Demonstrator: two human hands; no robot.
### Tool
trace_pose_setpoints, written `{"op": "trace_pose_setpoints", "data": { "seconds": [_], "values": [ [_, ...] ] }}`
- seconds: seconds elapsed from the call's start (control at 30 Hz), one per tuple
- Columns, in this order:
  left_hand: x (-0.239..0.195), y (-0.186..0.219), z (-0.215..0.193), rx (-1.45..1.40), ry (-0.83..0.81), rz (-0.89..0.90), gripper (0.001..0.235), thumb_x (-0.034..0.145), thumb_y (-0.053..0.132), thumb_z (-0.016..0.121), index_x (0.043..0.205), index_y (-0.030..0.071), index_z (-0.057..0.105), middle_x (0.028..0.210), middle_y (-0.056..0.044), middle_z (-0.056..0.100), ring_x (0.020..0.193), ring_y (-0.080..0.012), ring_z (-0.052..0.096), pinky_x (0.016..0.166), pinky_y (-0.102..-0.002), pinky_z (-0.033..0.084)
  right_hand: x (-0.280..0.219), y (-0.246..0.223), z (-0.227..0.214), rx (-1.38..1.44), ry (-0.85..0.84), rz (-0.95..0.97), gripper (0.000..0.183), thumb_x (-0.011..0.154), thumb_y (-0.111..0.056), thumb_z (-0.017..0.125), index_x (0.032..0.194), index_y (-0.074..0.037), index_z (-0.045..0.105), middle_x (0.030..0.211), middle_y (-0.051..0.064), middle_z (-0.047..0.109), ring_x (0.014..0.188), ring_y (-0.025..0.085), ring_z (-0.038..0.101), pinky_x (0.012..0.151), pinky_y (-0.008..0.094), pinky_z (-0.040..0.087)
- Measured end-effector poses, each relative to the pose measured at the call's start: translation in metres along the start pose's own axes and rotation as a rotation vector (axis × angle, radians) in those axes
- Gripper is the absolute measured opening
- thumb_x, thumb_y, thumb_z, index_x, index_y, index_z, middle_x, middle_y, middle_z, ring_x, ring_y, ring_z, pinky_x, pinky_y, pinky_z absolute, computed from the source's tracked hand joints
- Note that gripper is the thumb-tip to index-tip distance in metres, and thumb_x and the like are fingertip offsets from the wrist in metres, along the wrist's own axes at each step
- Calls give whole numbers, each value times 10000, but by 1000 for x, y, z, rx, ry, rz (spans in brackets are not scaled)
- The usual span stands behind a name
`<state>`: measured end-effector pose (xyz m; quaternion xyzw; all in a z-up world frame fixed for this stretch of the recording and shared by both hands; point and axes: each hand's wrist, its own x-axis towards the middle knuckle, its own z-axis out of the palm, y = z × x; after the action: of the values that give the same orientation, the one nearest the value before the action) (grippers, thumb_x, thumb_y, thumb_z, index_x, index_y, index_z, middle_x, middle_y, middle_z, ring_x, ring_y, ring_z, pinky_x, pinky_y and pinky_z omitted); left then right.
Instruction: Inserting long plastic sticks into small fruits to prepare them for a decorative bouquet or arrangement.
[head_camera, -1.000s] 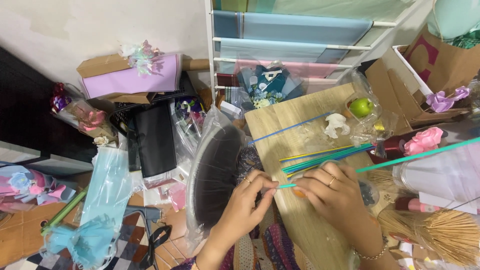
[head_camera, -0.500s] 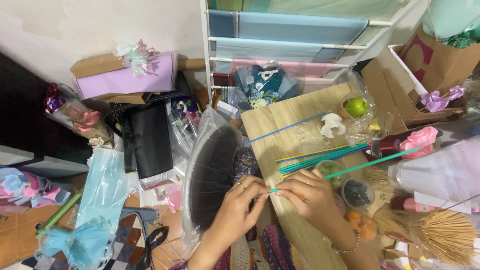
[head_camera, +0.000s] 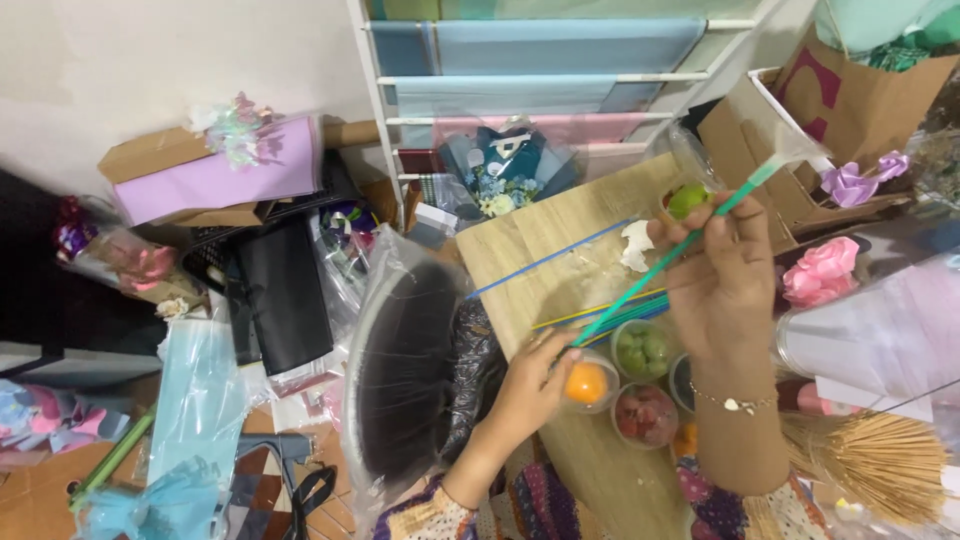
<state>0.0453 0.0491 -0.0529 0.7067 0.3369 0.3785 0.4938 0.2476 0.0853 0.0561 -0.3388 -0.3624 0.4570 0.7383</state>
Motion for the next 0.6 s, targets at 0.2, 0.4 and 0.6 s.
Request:
{"op": "trace_pose_setpoints", "data": {
  "seconds": [0.2,0.4,0.6],
  "values": [
    [19,-99,-9,254,68,-235,168,985,185,585,1040,120,730,948,-152,727,938,-401,702,809,-473,564,14,70,-98,-365,50,274,141,997,-112,591,1123,-142,647,1022,21,674,983,169,656,951,372,540],
    [71,-213,-29,776,134,-372,160,929,148,643,1030,181,763,1048,-44,620,959,-328,701,835,-425,586,-6,173,-209,-1058,-91,306,188,832,-40,713,995,-113,772,912,116,753,892,258,707,837,393,556],
    [117,-279,-7,1234,166,-138,135,907,257,659,870,267,789,865,-7,646,887,-244,658,784,-384,468,-5,243,-231,-1481,-214,445,275,828,-315,767,1094,-244,748,911,32,772,859,247,744,785,393,595]
  ]
}}
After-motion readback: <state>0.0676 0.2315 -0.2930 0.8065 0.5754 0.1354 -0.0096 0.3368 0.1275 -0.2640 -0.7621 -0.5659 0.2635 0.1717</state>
